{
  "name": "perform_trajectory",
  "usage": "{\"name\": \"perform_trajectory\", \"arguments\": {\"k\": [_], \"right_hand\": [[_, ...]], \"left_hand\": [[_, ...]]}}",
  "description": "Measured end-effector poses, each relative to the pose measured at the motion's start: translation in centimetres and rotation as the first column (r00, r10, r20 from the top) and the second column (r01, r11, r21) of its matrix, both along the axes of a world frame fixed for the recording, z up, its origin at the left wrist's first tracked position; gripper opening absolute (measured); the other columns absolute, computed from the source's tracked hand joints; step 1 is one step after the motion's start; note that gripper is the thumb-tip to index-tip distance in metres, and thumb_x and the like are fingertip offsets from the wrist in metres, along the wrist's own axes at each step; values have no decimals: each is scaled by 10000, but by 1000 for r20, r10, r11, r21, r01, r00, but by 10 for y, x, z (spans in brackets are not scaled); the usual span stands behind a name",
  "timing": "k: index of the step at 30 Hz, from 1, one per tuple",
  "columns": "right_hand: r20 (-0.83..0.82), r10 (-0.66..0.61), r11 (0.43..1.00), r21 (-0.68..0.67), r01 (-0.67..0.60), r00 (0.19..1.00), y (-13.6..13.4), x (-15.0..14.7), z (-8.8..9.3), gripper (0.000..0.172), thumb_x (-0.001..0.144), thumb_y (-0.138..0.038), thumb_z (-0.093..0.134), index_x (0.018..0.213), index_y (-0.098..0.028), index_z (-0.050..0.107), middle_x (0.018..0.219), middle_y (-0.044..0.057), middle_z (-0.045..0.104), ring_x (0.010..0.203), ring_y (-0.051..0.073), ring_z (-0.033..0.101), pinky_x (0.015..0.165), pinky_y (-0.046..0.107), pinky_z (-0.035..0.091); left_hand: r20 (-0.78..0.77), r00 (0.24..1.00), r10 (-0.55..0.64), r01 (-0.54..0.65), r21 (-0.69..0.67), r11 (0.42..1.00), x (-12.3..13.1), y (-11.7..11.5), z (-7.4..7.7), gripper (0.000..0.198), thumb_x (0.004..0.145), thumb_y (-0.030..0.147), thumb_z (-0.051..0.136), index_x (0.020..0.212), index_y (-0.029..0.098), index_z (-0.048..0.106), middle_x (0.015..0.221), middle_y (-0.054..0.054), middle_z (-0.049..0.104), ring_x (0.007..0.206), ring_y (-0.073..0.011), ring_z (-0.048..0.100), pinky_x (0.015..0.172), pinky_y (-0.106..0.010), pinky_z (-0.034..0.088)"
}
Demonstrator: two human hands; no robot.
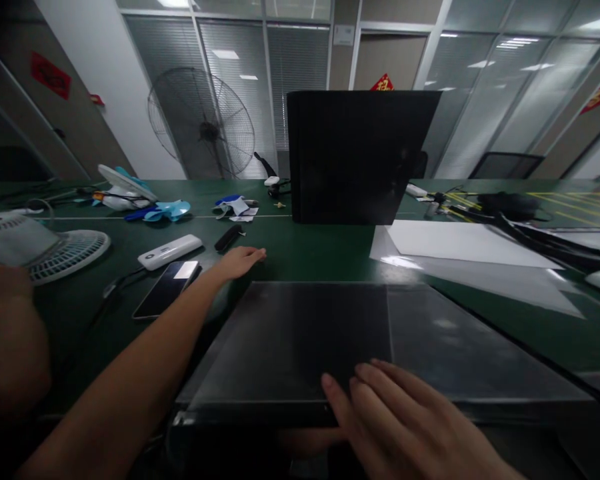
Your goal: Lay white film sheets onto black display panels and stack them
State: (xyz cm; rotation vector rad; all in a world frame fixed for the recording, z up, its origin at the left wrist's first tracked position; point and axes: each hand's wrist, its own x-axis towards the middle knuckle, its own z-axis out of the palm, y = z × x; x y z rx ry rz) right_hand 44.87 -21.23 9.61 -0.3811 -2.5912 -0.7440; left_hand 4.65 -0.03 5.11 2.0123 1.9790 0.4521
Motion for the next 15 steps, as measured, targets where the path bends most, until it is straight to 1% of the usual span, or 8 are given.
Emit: {"name": "perform_trajectory", "arguments": {"k": [2,3,5,7,9,11,13,15], "right_hand": [[0,6,999,-43,-6,1000,14,-27,-4,478,959,-70,410,1324,-124,715,966,102,738,923,237,673,794,391,581],[-1,6,998,-62,-6,1000,23,-39,-8,455,961,-64,418,1304,-99,716,914,103,715,846,236,660,746,396,576],[13,-13,997,-80,14,1000,44,-59,-17,394,965,-69,462,1262,-80,720,867,96,678,751,231,629,637,392,544],[60,-25,995,-92,31,998,67,-74,-25,342,983,-100,504,1248,-88,720,896,100,674,755,236,631,607,383,533],[109,-2,989,-150,18,994,88,-88,-33,336,1037,-222,542,1309,-102,699,1038,140,698,916,278,675,731,426,586],[130,11,963,-269,24,991,102,-100,-42,453,1070,-403,562,1427,-138,648,1291,190,670,1203,345,642,963,528,577],[138,-28,899,-429,86,990,111,-112,-51,560,1077,-523,534,1530,-197,582,1524,192,556,1448,388,487,1142,618,465],[156,-71,797,-585,150,985,117,-119,-57,630,1085,-579,487,1610,-231,498,1657,168,426,1564,392,333,1231,660,349]], "left_hand": [[-27,995,-98,97,-36,995,-10,-6,7,599,1008,640,411,1076,216,829,1154,-93,816,1096,-279,746,955,-319,533],[-55,987,-149,146,-51,988,-14,-9,8,581,993,641,439,1077,222,832,1136,-95,814,1079,-278,746,957,-322,531],[-153,968,-196,189,-58,980,-21,-12,7,559,977,627,465,1187,243,813,1187,-102,787,1121,-281,726,1004,-340,515],[-257,954,-152,148,-35,988,-26,-13,2,583,981,612,449,1358,272,738,1328,-119,724,1242,-306,673,1090,-397,478],[-311,948,-68,69,-9,998,-30,-12,-4,637,989,625,420,1474,282,650,1459,-142,640,1357,-352,595,1152,-479,430],[-326,945,-25,24,-8,1000,-34,-11,-11,705,997,646,385,1550,247,568,1552,-176,560,1433,-394,520,1179,-542,394],[-340,940,-3,0,-10,1000,-36,-9,-17,773,1001,663,364,1603,195,491,1620,-204,487,1490,-413,450,1198,-561,366],[-352,936,-2,-4,-16,1000,-39,-8,-21,800,1008,662,347,1626,164,444,1663,-207,441,1530,-402,401,1223,-541,338]]}}
